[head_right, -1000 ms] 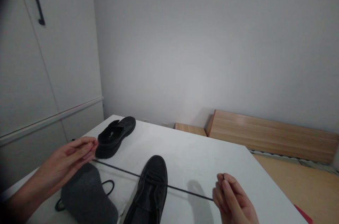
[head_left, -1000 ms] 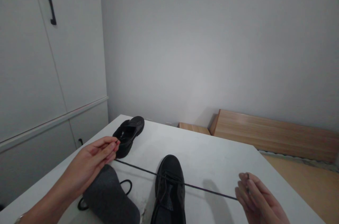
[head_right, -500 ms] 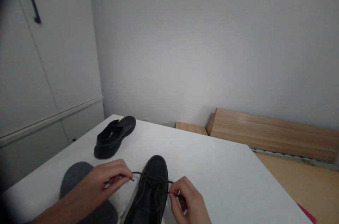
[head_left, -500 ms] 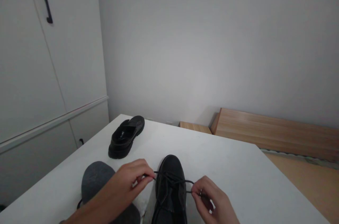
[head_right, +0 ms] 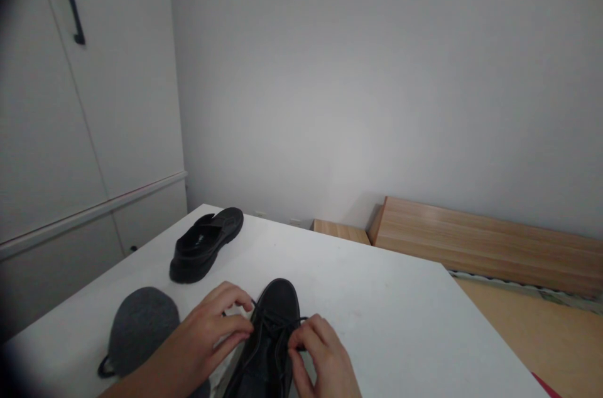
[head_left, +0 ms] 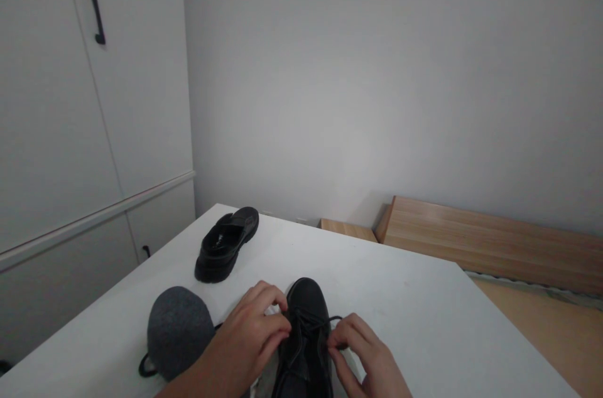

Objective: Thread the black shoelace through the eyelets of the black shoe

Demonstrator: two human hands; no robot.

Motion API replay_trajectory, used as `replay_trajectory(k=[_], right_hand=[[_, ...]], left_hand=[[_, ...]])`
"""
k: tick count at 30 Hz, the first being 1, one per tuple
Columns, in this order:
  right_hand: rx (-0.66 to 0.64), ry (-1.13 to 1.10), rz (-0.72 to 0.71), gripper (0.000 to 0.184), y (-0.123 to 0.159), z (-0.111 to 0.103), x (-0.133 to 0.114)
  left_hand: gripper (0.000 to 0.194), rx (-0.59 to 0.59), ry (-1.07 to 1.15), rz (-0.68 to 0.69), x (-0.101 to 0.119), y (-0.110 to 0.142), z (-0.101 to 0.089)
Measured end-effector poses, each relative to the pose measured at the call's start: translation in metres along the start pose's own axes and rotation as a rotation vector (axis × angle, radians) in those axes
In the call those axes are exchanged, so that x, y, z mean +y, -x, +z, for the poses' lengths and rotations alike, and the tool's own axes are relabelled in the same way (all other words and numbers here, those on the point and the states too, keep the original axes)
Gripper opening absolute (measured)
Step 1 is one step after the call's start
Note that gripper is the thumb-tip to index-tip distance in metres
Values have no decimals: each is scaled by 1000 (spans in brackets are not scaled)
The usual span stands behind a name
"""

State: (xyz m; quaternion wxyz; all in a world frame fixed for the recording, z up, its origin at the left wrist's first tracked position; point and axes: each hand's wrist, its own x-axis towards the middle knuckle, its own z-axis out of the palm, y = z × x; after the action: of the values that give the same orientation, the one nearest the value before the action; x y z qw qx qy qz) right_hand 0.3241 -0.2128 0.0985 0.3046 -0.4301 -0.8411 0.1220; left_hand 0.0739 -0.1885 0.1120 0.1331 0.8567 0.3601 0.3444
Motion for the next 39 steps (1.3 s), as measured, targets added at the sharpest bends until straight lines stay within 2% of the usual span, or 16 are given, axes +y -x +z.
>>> replay_trajectory(k=[3,8,11,14,17,20,23,26,33,35,37,39], right_hand=[[42,118,-35,23,-1,2,1],[-45,101,-16,32,2,3,-3],[-72,203,0,40,2,6,-16],[-111,408,39,48,-4,13,-32],[-113,608,114,44,-16,21,-47],[-169,709,50,42,-27,24,-56],[-154,761,6,45,-34,21,-61],[-126,750,1,44,-35,16,-63],[-182,625,148,31,-29,7,-64],[-178,581,186,31,-27,7,-63],[-130,498,198,32,-26,5,-62],[-41,319,168,29,-26,-2,-63]], left_hand=[[17,14,-35,3,-1,2,3],[23,-85,-44,-61,5,6,7],[24,-221,-108,-158,22,3,2],[24,-347,-204,-220,42,-6,-3],[33,-444,-362,-279,56,-19,-3],[40,-524,-496,-262,63,-31,3],[38,-475,-535,-172,63,-36,9],[33,-398,-534,-143,62,-37,11],[41,-531,-528,-211,66,-40,5],[41,-526,-507,-234,66,-40,5],[36,-466,-456,-254,65,-39,1],[29,-330,-302,-234,66,-38,-9]])
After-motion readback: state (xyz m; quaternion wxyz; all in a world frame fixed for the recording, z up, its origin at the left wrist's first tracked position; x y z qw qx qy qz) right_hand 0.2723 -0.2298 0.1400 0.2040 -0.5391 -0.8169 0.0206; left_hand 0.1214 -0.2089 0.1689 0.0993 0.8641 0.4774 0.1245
